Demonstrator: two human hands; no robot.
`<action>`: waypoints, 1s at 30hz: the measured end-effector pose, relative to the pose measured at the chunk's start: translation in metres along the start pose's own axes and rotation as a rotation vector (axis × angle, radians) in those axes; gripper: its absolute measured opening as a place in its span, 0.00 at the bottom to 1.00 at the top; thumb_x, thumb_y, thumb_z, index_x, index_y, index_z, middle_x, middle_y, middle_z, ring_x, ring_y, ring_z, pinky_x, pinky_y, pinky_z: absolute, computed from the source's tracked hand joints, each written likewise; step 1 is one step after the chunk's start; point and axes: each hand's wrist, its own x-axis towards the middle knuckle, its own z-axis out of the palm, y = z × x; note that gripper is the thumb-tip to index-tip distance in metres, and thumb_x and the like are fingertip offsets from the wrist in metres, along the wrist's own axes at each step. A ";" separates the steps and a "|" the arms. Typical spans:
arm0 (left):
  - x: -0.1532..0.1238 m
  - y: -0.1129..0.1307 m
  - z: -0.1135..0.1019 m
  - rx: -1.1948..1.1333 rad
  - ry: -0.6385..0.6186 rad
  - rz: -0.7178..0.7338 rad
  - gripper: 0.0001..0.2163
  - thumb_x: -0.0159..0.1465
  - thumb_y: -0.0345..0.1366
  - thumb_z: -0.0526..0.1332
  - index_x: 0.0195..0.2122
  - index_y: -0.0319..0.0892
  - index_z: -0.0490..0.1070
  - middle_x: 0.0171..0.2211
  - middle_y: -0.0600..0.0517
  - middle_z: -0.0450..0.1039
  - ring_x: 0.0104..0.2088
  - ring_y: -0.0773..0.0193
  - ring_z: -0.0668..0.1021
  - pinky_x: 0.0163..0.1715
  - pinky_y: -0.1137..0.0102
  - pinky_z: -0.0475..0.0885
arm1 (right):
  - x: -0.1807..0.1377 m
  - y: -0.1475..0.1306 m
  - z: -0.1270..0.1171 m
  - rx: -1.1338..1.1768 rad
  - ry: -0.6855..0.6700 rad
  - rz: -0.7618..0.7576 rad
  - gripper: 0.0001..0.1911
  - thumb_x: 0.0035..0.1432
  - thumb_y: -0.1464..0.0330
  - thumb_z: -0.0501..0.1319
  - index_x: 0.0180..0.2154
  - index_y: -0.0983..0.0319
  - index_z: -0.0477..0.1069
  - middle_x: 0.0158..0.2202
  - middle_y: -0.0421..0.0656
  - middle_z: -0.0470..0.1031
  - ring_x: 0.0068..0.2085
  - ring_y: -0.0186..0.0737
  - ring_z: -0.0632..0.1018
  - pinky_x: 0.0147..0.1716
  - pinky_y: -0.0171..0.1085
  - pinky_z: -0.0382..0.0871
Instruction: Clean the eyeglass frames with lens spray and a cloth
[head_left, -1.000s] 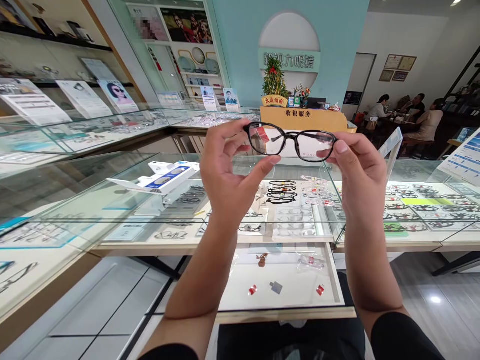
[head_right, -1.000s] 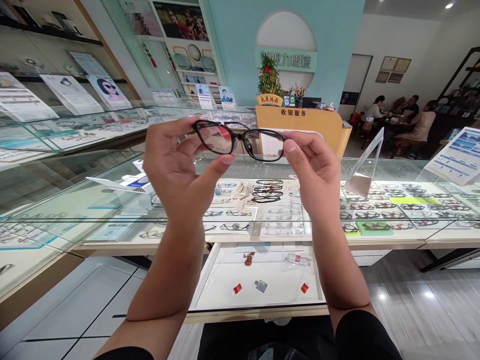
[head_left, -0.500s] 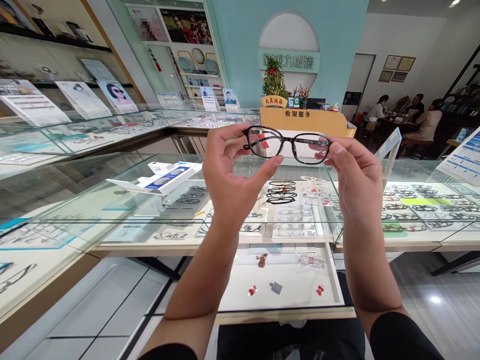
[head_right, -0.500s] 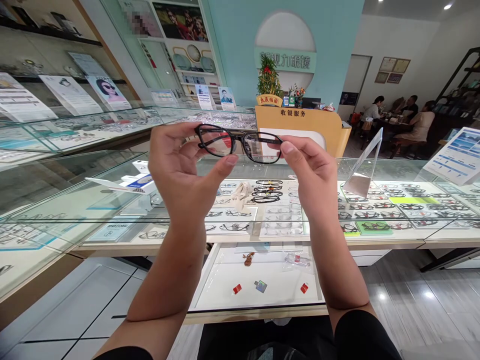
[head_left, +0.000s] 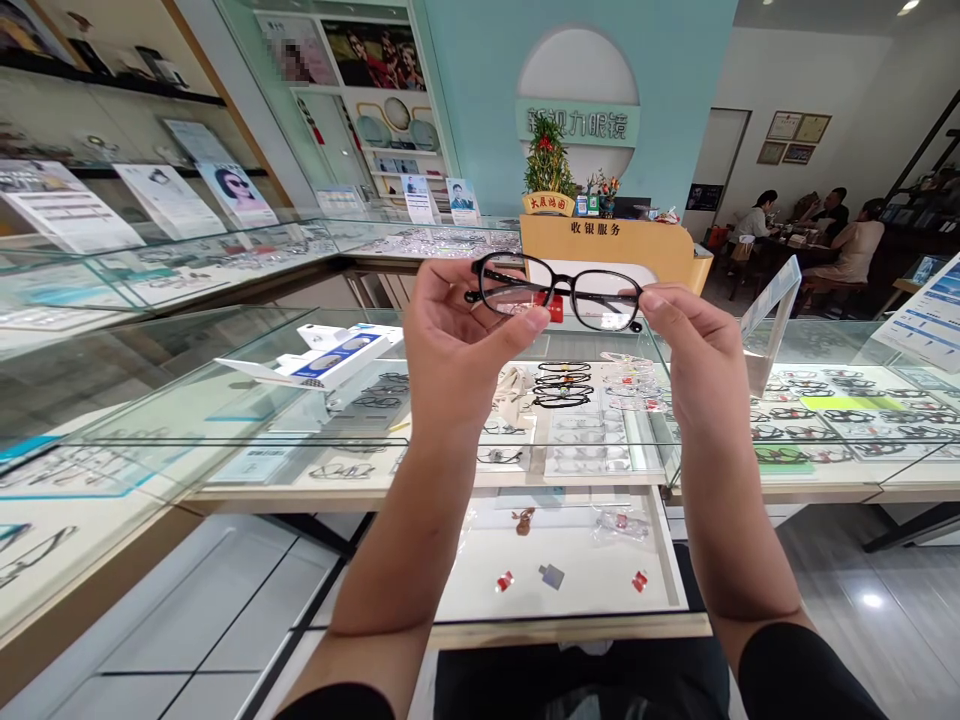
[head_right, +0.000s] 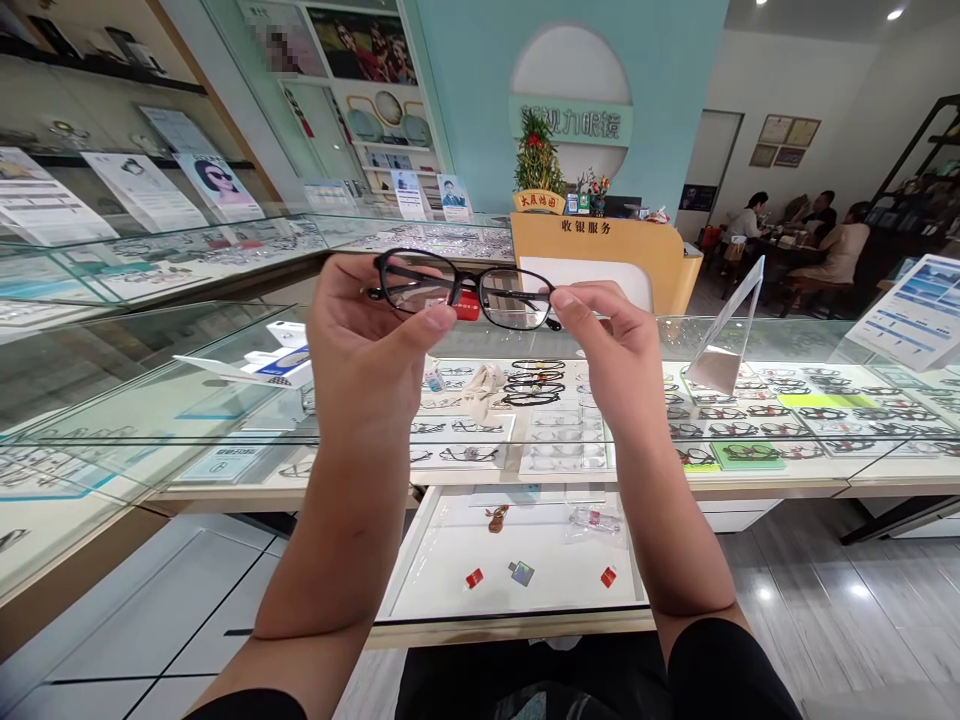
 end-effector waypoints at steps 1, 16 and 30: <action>0.000 -0.001 0.000 -0.018 -0.002 -0.008 0.25 0.50 0.41 0.87 0.40 0.48 0.73 0.39 0.55 0.84 0.38 0.64 0.86 0.40 0.64 0.84 | 0.000 0.001 0.000 -0.009 -0.003 -0.004 0.17 0.70 0.47 0.66 0.40 0.50 0.86 0.43 0.41 0.83 0.49 0.46 0.83 0.48 0.49 0.80; 0.006 -0.014 0.001 -0.243 -0.306 -0.850 0.21 0.64 0.58 0.72 0.42 0.44 0.79 0.38 0.47 0.85 0.40 0.55 0.88 0.36 0.64 0.84 | -0.001 -0.020 0.006 -0.131 -0.262 -0.217 0.25 0.64 0.52 0.74 0.61 0.41 0.80 0.64 0.42 0.80 0.68 0.56 0.76 0.67 0.61 0.74; -0.023 -0.063 -0.051 0.048 -0.328 -1.181 0.30 0.63 0.66 0.70 0.47 0.43 0.74 0.39 0.46 0.83 0.38 0.58 0.84 0.40 0.66 0.76 | 0.013 0.050 0.026 -0.184 -0.296 -0.180 0.19 0.61 0.44 0.74 0.42 0.49 0.89 0.47 0.43 0.86 0.52 0.51 0.80 0.60 0.57 0.74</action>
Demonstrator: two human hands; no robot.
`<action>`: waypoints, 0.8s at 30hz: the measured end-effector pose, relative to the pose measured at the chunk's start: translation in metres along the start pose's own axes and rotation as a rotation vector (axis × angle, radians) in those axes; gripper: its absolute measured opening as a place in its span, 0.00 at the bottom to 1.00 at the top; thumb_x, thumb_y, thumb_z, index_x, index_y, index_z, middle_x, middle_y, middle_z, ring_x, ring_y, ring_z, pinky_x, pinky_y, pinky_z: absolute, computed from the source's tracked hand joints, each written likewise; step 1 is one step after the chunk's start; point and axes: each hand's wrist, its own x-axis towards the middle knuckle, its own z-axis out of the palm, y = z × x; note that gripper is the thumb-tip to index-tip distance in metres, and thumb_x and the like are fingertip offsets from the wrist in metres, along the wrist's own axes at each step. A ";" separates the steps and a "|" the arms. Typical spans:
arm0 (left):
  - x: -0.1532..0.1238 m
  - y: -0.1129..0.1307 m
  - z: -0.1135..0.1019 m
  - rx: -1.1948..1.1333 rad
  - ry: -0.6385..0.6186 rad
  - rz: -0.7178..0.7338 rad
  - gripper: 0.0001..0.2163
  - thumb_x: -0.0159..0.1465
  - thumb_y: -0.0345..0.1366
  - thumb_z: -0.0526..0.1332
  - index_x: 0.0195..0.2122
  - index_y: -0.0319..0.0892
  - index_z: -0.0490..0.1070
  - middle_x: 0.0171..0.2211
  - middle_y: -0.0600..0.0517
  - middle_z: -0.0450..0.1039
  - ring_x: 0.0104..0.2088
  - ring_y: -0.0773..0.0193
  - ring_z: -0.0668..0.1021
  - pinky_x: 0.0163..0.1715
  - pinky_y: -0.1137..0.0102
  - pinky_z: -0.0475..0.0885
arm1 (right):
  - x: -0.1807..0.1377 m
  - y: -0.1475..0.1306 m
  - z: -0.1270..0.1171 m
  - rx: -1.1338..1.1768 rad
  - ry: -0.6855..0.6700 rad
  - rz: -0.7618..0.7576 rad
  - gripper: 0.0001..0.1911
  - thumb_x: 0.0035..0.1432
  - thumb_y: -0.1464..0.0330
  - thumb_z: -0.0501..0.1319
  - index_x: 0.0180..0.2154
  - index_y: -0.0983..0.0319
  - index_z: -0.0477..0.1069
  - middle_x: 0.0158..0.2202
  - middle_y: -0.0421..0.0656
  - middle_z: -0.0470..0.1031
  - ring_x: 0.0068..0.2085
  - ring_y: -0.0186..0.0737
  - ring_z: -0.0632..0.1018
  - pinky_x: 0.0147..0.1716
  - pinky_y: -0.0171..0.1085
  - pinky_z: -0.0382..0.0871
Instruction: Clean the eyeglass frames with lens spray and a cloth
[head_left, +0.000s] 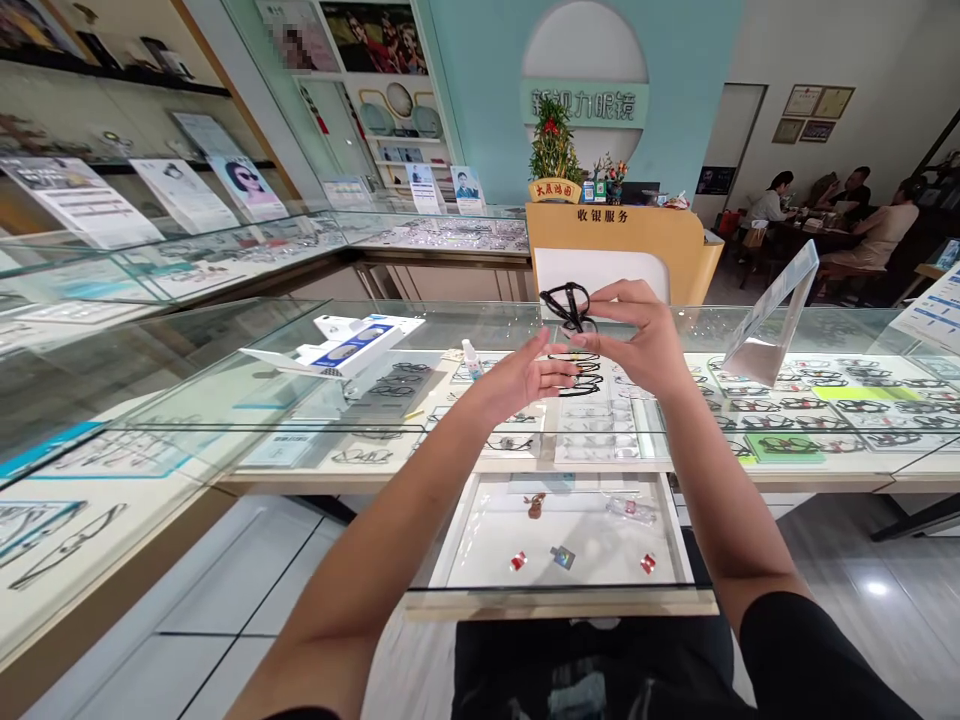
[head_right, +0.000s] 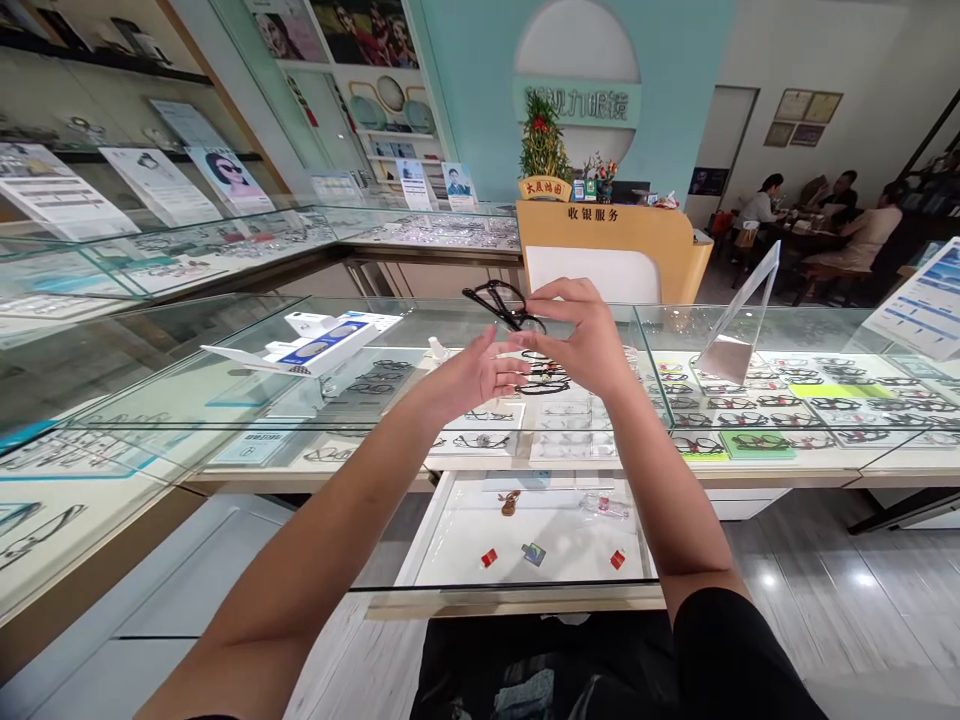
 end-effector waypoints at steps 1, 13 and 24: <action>0.002 -0.010 -0.009 0.092 0.106 0.032 0.29 0.64 0.65 0.70 0.48 0.43 0.72 0.38 0.47 0.82 0.36 0.59 0.83 0.38 0.67 0.74 | 0.000 0.007 0.002 -0.016 -0.002 0.014 0.18 0.61 0.45 0.74 0.41 0.50 0.89 0.45 0.44 0.86 0.52 0.51 0.80 0.59 0.57 0.73; 0.009 -0.095 -0.097 1.209 0.626 -0.027 0.13 0.72 0.46 0.58 0.33 0.47 0.65 0.32 0.49 0.76 0.36 0.52 0.78 0.34 0.64 0.58 | 0.038 0.127 0.050 -0.568 -0.572 0.358 0.13 0.62 0.61 0.73 0.46 0.61 0.80 0.54 0.52 0.83 0.57 0.57 0.75 0.58 0.51 0.69; 0.007 -0.097 -0.093 1.188 0.693 -0.066 0.12 0.70 0.44 0.59 0.30 0.47 0.65 0.29 0.50 0.75 0.36 0.52 0.79 0.35 0.63 0.61 | 0.060 0.205 0.101 -0.789 -0.886 0.464 0.14 0.58 0.62 0.77 0.42 0.60 0.81 0.53 0.50 0.83 0.60 0.58 0.76 0.59 0.49 0.67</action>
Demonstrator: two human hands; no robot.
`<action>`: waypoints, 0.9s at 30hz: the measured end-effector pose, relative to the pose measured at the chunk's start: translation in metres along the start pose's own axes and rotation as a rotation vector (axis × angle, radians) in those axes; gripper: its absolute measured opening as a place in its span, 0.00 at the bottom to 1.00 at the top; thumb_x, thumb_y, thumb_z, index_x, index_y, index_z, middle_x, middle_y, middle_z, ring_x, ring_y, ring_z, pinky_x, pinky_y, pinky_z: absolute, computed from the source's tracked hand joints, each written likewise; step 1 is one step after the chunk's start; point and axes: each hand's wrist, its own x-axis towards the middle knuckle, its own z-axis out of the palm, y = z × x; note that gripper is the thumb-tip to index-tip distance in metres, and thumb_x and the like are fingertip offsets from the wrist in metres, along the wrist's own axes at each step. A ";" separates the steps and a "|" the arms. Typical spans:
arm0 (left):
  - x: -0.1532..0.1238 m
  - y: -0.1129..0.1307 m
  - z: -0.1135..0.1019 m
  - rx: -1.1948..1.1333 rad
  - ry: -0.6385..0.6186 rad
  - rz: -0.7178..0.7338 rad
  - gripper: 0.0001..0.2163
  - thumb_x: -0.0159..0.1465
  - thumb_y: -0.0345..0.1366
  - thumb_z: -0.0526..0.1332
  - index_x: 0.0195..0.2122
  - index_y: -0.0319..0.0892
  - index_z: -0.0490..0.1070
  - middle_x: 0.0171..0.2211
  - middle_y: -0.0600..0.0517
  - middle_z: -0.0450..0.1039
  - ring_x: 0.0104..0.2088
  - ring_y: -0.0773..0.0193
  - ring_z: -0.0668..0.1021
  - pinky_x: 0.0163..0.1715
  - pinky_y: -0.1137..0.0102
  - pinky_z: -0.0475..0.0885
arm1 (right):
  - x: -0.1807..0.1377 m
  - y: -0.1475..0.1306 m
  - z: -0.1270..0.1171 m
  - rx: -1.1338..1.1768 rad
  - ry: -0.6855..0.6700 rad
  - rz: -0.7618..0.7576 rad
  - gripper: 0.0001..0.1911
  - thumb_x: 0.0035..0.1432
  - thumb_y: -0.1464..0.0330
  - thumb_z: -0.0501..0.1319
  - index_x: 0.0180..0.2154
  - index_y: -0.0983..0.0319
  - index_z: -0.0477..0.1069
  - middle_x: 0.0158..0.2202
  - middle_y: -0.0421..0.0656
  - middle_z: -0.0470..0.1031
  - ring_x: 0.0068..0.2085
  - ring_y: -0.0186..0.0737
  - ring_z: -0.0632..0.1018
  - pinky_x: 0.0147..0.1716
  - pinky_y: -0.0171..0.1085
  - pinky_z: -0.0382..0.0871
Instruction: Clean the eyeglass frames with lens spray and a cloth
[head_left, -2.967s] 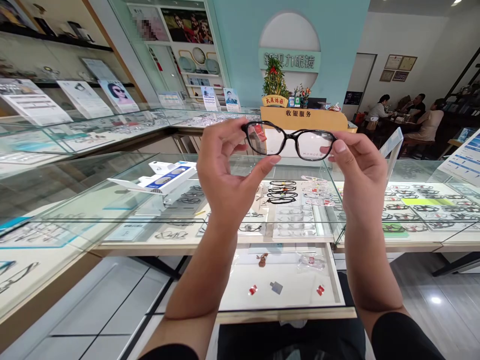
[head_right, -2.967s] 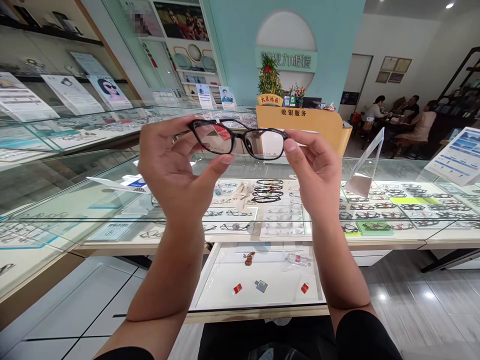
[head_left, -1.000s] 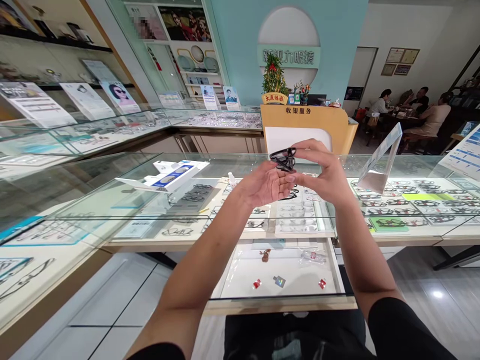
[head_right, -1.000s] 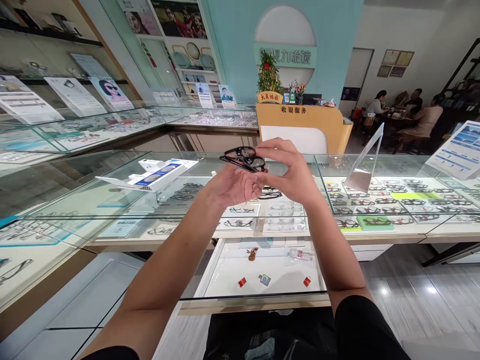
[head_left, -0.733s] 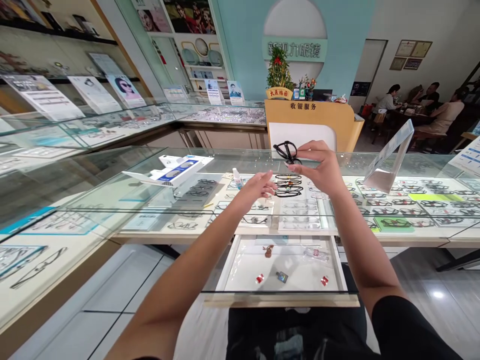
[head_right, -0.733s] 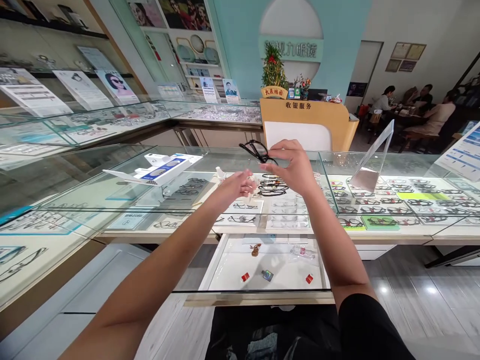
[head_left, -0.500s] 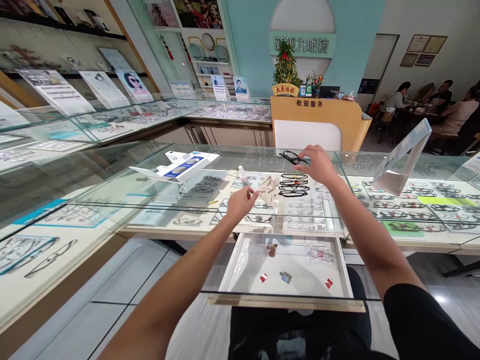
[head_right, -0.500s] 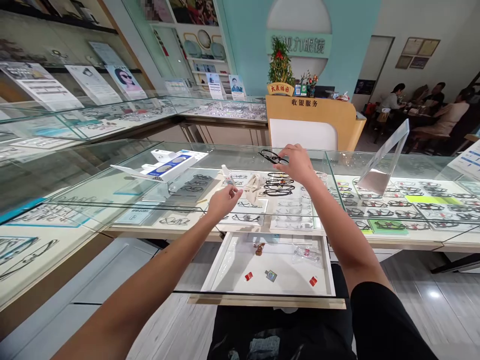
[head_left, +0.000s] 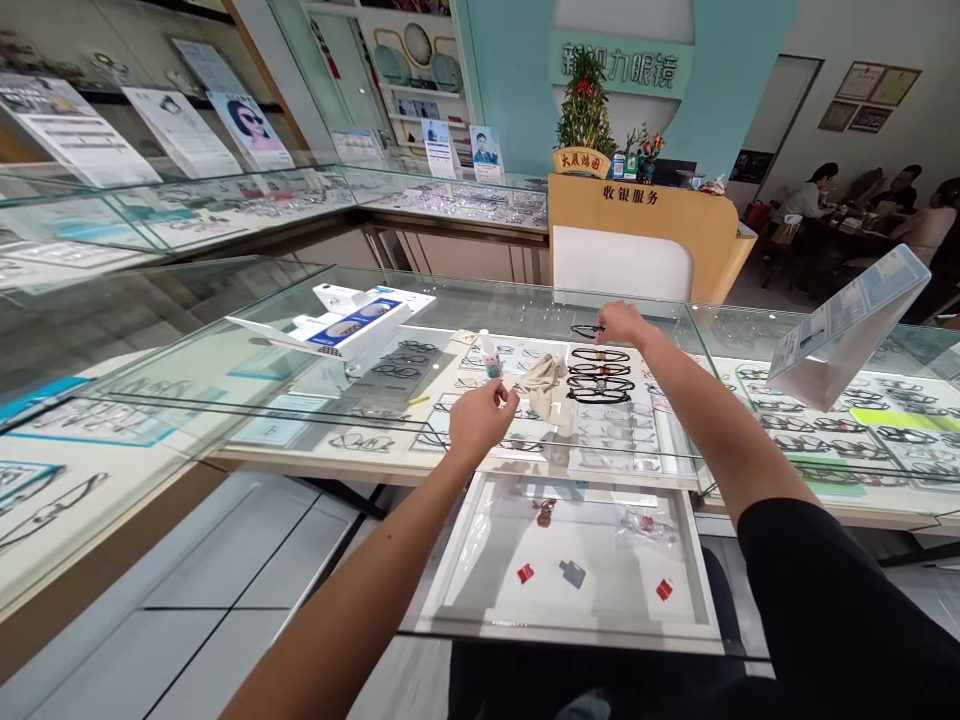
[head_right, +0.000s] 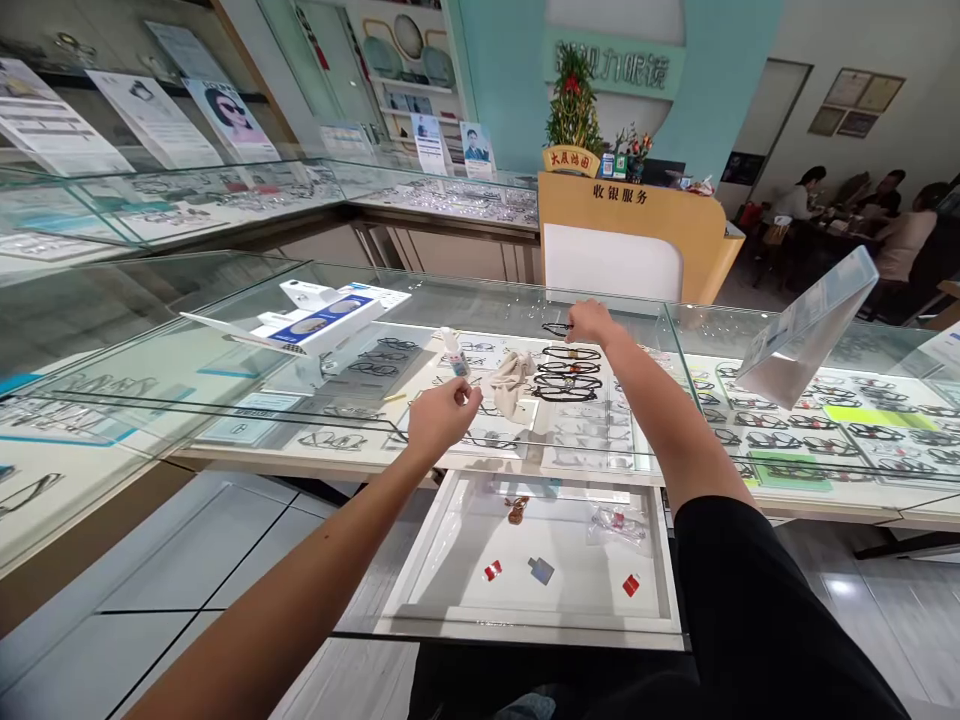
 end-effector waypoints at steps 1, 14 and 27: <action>0.000 0.000 0.000 -0.004 0.000 0.002 0.12 0.70 0.44 0.59 0.30 0.47 0.64 0.29 0.50 0.75 0.36 0.52 0.78 0.35 0.63 0.60 | 0.004 0.000 0.003 -0.008 -0.014 0.005 0.14 0.57 0.62 0.78 0.42 0.60 0.82 0.52 0.50 0.84 0.59 0.59 0.76 0.59 0.49 0.67; -0.001 0.001 -0.001 -0.022 0.006 -0.002 0.08 0.68 0.41 0.60 0.32 0.48 0.66 0.29 0.51 0.75 0.36 0.51 0.79 0.35 0.63 0.61 | 0.007 -0.003 0.003 -0.015 -0.071 0.023 0.04 0.59 0.69 0.72 0.38 0.59 0.85 0.48 0.51 0.87 0.59 0.60 0.79 0.62 0.53 0.69; 0.006 -0.011 0.009 -0.225 0.149 0.115 0.06 0.65 0.37 0.62 0.31 0.47 0.67 0.30 0.52 0.77 0.32 0.57 0.75 0.34 0.64 0.63 | -0.128 0.059 -0.006 0.016 0.180 0.133 0.16 0.71 0.62 0.59 0.51 0.58 0.84 0.58 0.51 0.83 0.62 0.58 0.77 0.64 0.52 0.69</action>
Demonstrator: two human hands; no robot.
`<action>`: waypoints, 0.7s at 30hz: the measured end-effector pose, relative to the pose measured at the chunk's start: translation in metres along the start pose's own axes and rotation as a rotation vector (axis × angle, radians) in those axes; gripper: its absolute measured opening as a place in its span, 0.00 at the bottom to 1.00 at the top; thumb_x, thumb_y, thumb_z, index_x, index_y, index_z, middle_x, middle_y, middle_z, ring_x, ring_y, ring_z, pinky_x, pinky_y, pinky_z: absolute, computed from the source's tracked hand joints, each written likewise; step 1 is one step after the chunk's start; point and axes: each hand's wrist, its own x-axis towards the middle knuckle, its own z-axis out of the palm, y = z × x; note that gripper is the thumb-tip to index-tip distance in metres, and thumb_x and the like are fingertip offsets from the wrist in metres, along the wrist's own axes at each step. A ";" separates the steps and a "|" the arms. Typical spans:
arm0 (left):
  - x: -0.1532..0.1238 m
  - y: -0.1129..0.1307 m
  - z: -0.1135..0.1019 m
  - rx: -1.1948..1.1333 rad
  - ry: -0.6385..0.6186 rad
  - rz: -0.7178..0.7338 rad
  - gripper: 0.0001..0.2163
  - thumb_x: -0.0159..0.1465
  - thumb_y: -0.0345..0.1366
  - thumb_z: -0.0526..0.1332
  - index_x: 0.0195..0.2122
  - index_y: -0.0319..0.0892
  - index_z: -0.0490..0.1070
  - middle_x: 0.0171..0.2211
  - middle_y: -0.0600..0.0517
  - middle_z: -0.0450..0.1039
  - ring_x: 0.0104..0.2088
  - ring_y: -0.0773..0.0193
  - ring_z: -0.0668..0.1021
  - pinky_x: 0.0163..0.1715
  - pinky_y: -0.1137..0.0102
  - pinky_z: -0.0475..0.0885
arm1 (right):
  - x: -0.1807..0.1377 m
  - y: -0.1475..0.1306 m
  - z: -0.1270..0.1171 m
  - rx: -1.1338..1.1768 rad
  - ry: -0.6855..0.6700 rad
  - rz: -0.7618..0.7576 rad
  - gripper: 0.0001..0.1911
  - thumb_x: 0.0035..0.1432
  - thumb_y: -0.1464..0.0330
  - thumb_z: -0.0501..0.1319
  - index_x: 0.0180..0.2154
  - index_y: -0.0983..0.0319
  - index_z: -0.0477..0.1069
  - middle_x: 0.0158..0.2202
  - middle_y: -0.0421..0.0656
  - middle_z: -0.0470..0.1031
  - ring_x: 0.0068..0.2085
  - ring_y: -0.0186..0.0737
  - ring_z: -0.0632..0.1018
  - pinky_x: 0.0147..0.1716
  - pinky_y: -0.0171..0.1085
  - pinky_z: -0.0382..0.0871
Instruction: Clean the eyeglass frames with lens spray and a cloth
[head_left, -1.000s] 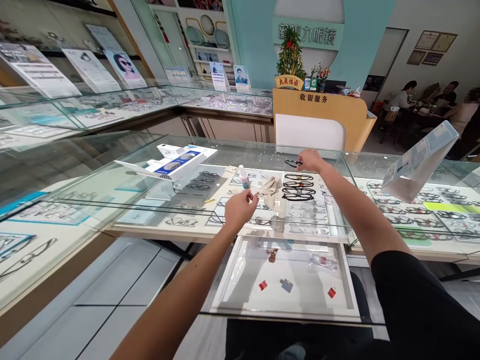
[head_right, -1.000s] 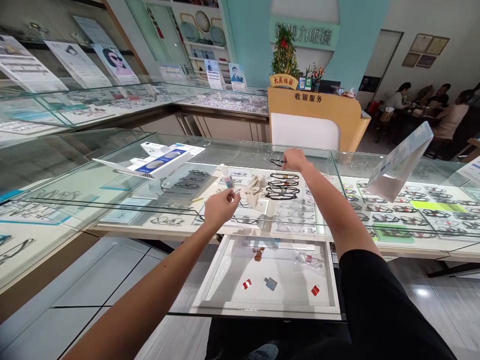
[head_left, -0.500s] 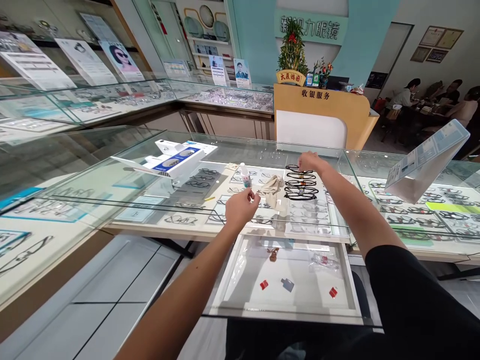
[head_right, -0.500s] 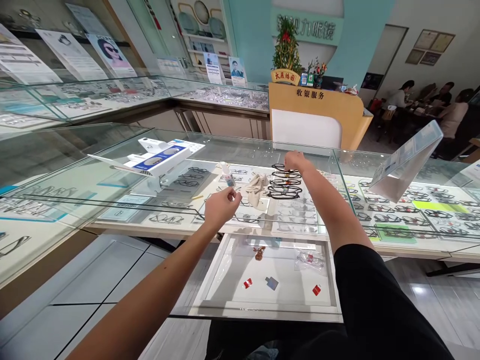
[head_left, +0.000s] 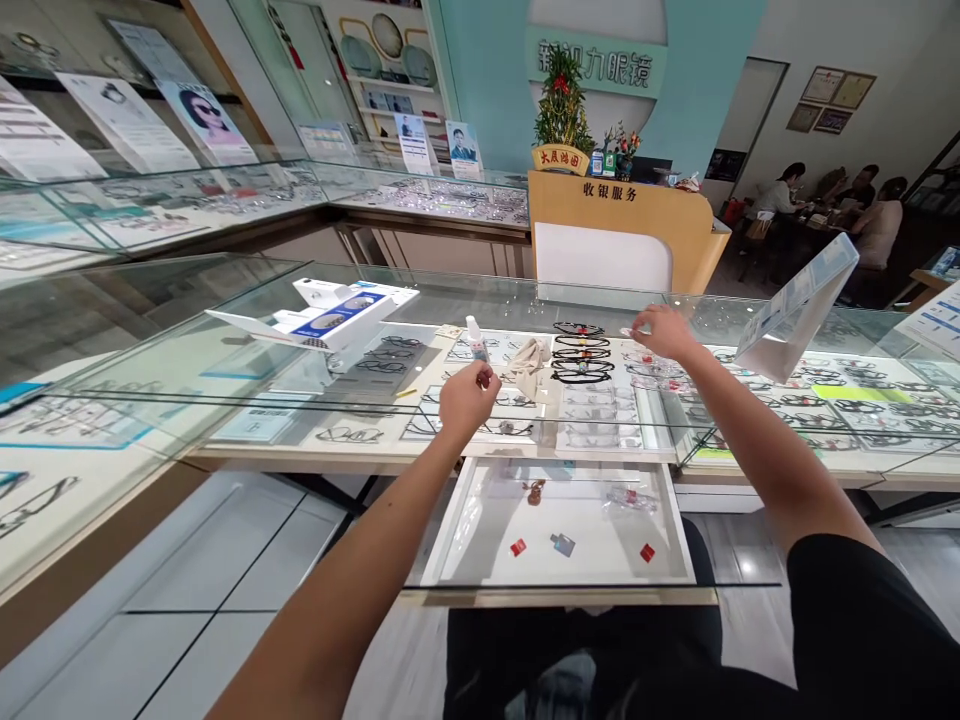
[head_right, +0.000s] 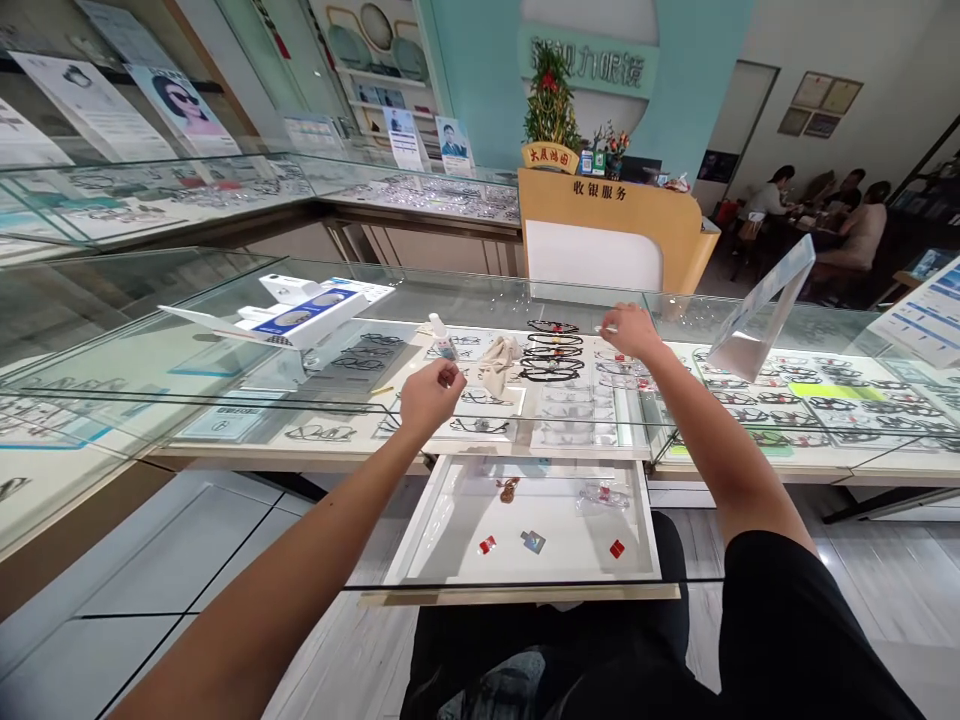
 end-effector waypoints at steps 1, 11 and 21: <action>0.000 -0.001 0.000 -0.019 0.001 0.007 0.05 0.64 0.36 0.62 0.30 0.47 0.68 0.29 0.52 0.76 0.32 0.58 0.75 0.34 0.64 0.64 | -0.015 0.017 0.000 -0.010 0.000 0.053 0.16 0.71 0.63 0.60 0.50 0.60 0.84 0.57 0.53 0.83 0.61 0.58 0.78 0.62 0.52 0.71; -0.016 0.061 -0.028 -0.029 -0.081 0.517 0.16 0.72 0.42 0.54 0.25 0.47 0.58 0.23 0.52 0.67 0.27 0.61 0.71 0.33 0.64 0.65 | -0.138 0.142 0.046 0.077 0.117 0.329 0.18 0.69 0.64 0.60 0.52 0.63 0.83 0.57 0.58 0.81 0.60 0.62 0.79 0.61 0.54 0.72; -0.145 0.218 -0.128 -0.398 -0.336 1.304 0.10 0.70 0.36 0.62 0.47 0.58 0.81 0.37 0.56 0.86 0.35 0.61 0.83 0.39 0.64 0.83 | -0.139 0.152 0.068 0.141 0.212 0.316 0.19 0.68 0.61 0.59 0.50 0.63 0.82 0.55 0.60 0.80 0.59 0.65 0.77 0.63 0.56 0.69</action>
